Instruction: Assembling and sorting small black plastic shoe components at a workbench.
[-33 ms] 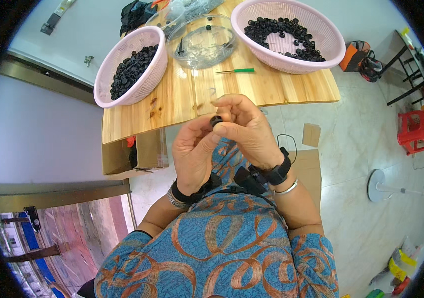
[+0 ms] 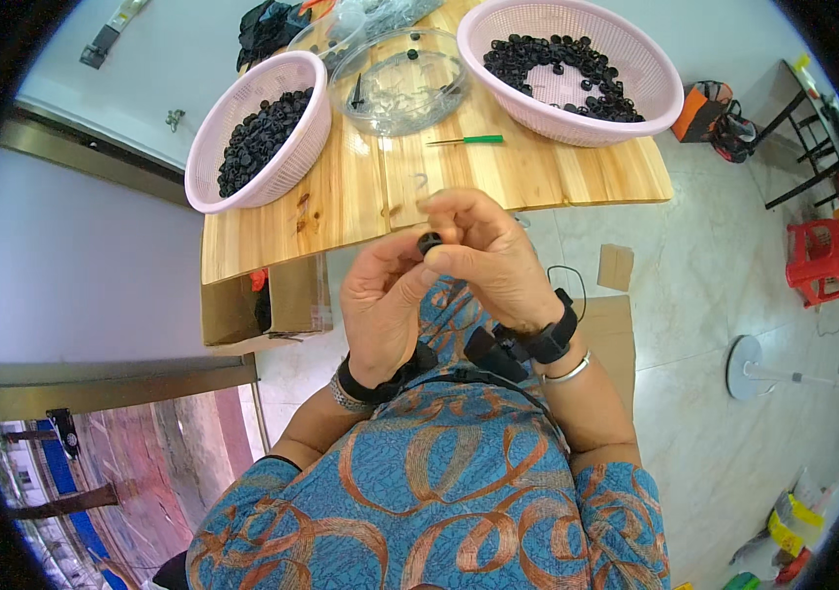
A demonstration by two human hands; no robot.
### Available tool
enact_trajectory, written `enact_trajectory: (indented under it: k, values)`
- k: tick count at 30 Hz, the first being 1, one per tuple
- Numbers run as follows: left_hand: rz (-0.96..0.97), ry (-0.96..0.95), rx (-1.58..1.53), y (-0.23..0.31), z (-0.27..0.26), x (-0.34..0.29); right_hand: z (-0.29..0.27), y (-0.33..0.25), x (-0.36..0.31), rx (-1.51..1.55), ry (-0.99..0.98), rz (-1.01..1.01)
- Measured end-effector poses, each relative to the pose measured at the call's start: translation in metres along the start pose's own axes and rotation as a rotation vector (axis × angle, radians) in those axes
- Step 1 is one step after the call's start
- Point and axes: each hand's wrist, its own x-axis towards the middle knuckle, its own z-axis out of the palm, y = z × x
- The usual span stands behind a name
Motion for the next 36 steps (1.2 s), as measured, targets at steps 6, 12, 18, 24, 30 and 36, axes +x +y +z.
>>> enact_trajectory:
  k: [6, 12, 18, 24, 30, 36]
  values:
    - [-0.067, -0.017, -0.042, 0.008, 0.004, 0.0, -0.01, -0.003, 0.006, -0.084, -0.227, -0.047]
    - [-0.09, -0.041, -0.056, 0.013, 0.001, 0.005, -0.006, -0.007, 0.009, -0.204, -0.212, -0.115]
    - [-0.022, -0.051, 0.068, 0.013, -0.006, 0.002, 0.002, -0.017, 0.002, -0.579, -0.15, -0.23]
    - [0.021, -0.064, 0.1, 0.012, -0.006, 0.0, 0.006, -0.016, 0.0, -0.917, -0.129, -0.489]
    - [0.036, -0.049, 0.229, 0.015, 0.0, 0.001, 0.003, -0.013, 0.0, -1.167, -0.101, -0.668]
    - [-0.004, -0.004, 0.165, 0.004, -0.002, -0.002, 0.004, -0.017, 0.002, -1.186, -0.109, -0.664]
